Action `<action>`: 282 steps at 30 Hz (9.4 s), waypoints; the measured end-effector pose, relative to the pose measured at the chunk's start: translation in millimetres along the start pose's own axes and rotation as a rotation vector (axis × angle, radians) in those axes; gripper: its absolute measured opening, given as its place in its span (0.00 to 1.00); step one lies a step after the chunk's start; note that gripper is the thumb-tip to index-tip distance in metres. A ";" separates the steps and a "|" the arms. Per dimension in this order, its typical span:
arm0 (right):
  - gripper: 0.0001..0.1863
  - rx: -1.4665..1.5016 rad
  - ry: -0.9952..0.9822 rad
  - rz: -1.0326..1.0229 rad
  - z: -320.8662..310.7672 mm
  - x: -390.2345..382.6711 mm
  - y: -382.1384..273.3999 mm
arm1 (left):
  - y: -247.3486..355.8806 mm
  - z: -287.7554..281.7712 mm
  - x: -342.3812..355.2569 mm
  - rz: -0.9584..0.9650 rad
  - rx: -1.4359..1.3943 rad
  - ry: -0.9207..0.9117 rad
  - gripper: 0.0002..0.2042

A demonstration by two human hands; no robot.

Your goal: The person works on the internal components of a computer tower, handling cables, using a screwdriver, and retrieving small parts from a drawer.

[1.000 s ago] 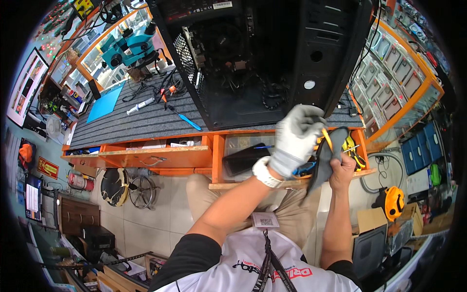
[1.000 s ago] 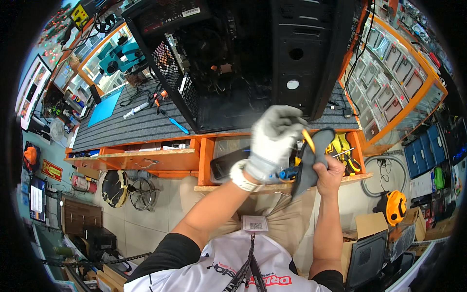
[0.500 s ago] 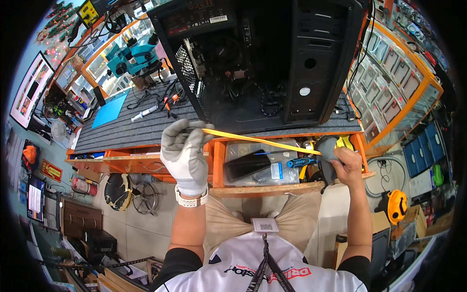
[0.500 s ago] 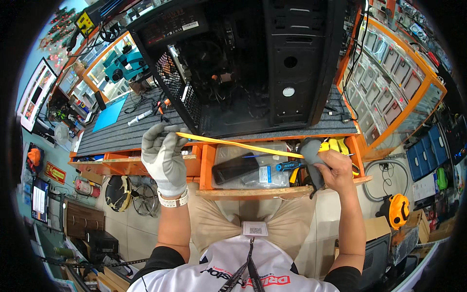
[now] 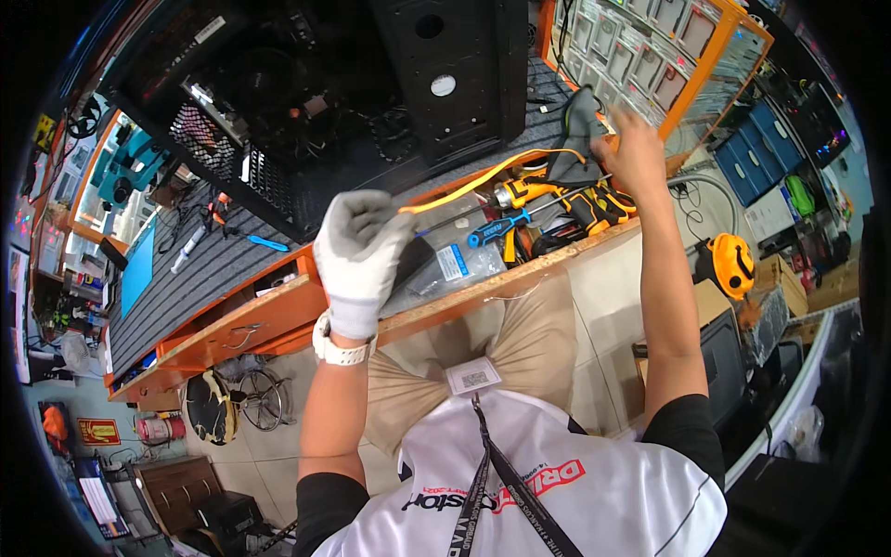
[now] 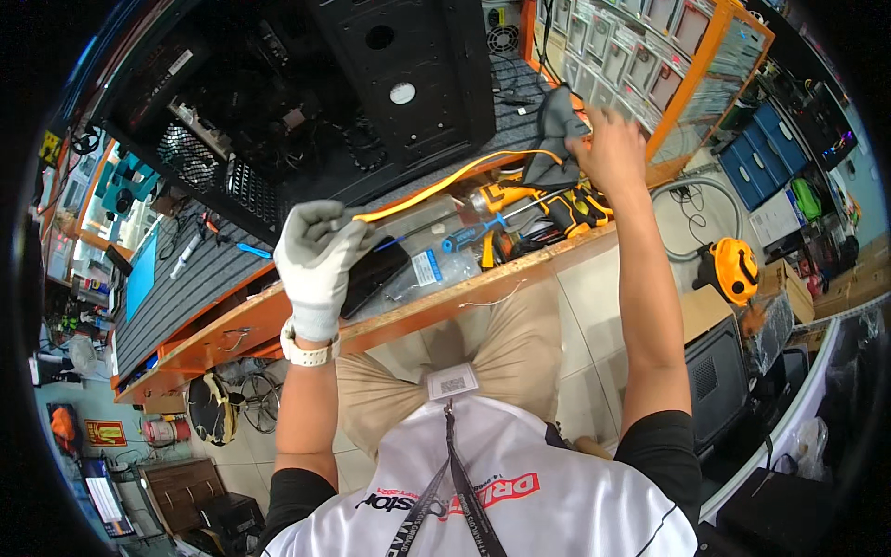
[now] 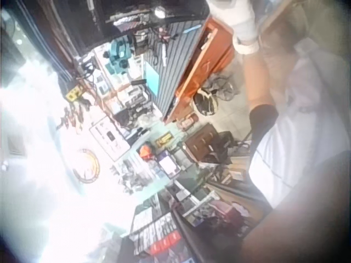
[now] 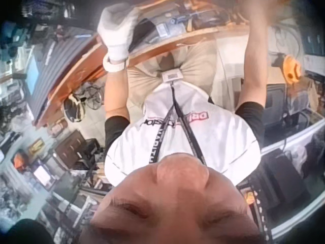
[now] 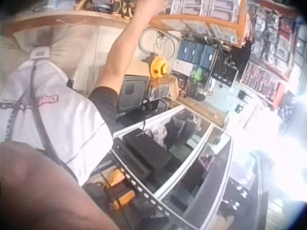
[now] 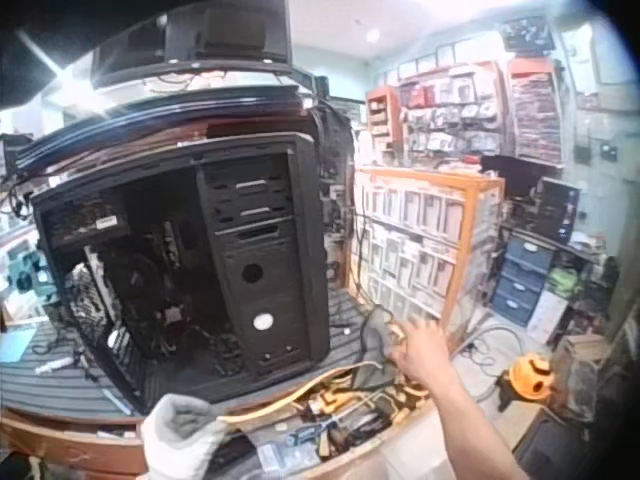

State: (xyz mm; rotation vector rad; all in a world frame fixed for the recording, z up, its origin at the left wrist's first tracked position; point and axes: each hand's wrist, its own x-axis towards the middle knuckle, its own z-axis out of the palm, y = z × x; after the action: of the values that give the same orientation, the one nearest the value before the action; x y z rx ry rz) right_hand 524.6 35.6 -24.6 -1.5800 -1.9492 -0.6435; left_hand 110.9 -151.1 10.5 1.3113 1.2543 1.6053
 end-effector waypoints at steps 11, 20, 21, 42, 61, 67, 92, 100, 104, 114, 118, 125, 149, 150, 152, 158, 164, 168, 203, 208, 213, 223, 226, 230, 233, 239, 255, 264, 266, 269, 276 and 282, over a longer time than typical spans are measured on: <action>0.08 1.481 -0.017 0.328 -78.8 -41.7 -112.8 | 3.5 88.7 70.3 0.033 -0.020 -0.241 0.13; 0.08 1.254 0.025 0.170 -143.3 -24.7 -100.4 | -101.8 123.3 33.6 0.260 1.206 -0.859 0.20; 0.08 1.284 0.009 0.194 -146.9 -22.4 -94.7 | -86.3 117.3 31.8 0.223 1.173 -0.803 0.20; 0.14 1.225 -1.003 -0.502 -158.5 17.7 -153.4 | 84.8 -37.6 -13.7 0.320 0.770 -1.051 0.20; 0.11 1.234 -0.579 -0.215 -125.1 -81.5 -188.3 | 102.8 -33.4 -35.7 0.226 0.587 -0.737 0.15; 0.08 1.079 -0.220 -0.088 -185.4 -145.7 -213.2 | 118.3 -31.2 -31.8 0.489 0.745 -0.313 0.14; 0.14 0.743 -0.205 -0.733 -278.7 -148.8 -182.5 | 121.4 -25.3 -55.4 0.599 1.161 -0.379 0.16; 0.06 0.364 -0.062 -0.576 -261.1 43.1 -136.1 | 131.5 -21.9 -90.0 0.813 1.094 -0.606 0.15; 0.11 0.334 -0.541 -0.757 -169.1 -38.9 -142.0 | 145.5 -33.7 -77.2 0.797 0.940 -0.372 0.20; 0.10 0.199 0.088 -0.691 -318.0 -41.1 -185.5 | 85.2 -55.7 -56.4 0.755 1.308 -0.433 0.14; 0.07 0.140 0.167 -0.549 -246.3 49.5 -159.1 | 108.2 -49.5 -69.2 0.900 1.167 -0.548 0.20; 0.09 0.543 -0.530 -0.954 -133.7 -122.2 -171.9 | 129.6 -63.8 -58.8 0.749 1.040 -0.300 0.26; 0.17 1.227 -0.295 -0.629 -238.6 -145.7 -212.4 | 67.8 -85.6 -78.7 0.583 1.338 -0.420 0.30; 0.17 1.002 -0.205 -0.612 -261.9 -122.5 -211.7 | 66.0 -82.6 -83.1 0.614 1.425 -0.545 0.29; 0.15 0.615 -0.047 -0.524 -273.0 -77.2 -209.8 | 64.3 -74.9 -94.9 0.762 1.431 -0.694 0.24; 0.09 0.898 -0.722 -0.447 -157.0 -4.9 -153.3 | 87.1 -64.5 -99.4 0.904 1.058 -0.619 0.24; 0.11 1.145 -0.481 -0.561 -131.3 -168.4 -189.7 | 81.8 -78.0 -72.3 0.629 1.274 -0.269 0.32; 0.12 0.994 -0.252 -0.675 -218.5 -146.0 -215.5 | 66.5 -66.6 -77.3 0.623 1.377 -0.484 0.20; 0.10 0.837 -0.353 -0.349 -253.0 -138.5 -191.6 | 71.5 -44.4 -63.1 0.161 0.704 -0.498 0.28; 0.10 1.167 -0.520 -0.200 -205.3 -214.9 -248.8 | 62.7 -26.9 -74.9 0.256 0.718 -0.613 0.24; 0.08 1.543 -0.601 -0.087 -231.5 -201.2 -223.2 | 57.0 -36.1 -69.1 0.278 0.883 -0.619 0.22; 0.29 1.671 -0.971 0.443 -193.3 -49.8 -169.7 | 65.8 -27.7 -79.2 0.565 1.023 -0.883 0.16; 0.26 1.590 -1.124 0.412 -173.8 -46.7 -161.8 | 68.4 -28.4 -78.1 0.455 1.010 -0.892 0.16; 0.29 1.569 -1.256 0.280 -150.0 -56.3 -164.7 | 62.3 -21.1 -86.0 0.360 0.756 -0.710 0.19; 0.32 1.777 -1.331 0.329 -127.6 -84.2 -165.6 | 74.0 -24.2 -80.9 0.379 0.682 -0.670 0.21; 0.20 1.579 -0.491 0.093 -146.6 -162.9 -203.4 | 81.4 -30.1 -62.3 0.462 0.610 -0.461 0.18; 0.09 0.635 -0.692 -0.619 -195.7 -12.3 -164.2 | 84.9 -24.5 -83.0 0.669 1.025 -0.806 0.17; 0.13 1.146 -0.603 -0.347 -200.6 -145.0 -220.5 | 64.9 -53.9 -72.7 0.574 0.931 -0.384 0.23; 0.13 1.017 -0.489 -0.415 -228.0 -132.9 -228.9 | 75.0 -52.0 -77.4 0.472 0.997 -0.469 0.24; 0.15 0.624 -0.177 -0.514 -248.3 -88.8 -228.4 | 70.9 -47.1 -77.2 0.406 1.257 -0.683 0.23; 0.16 0.925 -0.931 -0.242 -161.2 -8.8 -205.7 | 73.7 -41.9 -86.7 0.513 0.868 -0.461 0.23; 0.20 1.639 -0.993 0.157 -106.9 -145.1 -224.8 | 71.9 -61.0 -72.2 0.584 0.983 -0.422 0.31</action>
State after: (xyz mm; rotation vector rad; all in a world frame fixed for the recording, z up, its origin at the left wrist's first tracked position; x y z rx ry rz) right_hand 340.0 -184.3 -49.6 -0.7940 -1.7664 1.7098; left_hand 73.0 -253.3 57.6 2.6525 1.5109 0.8942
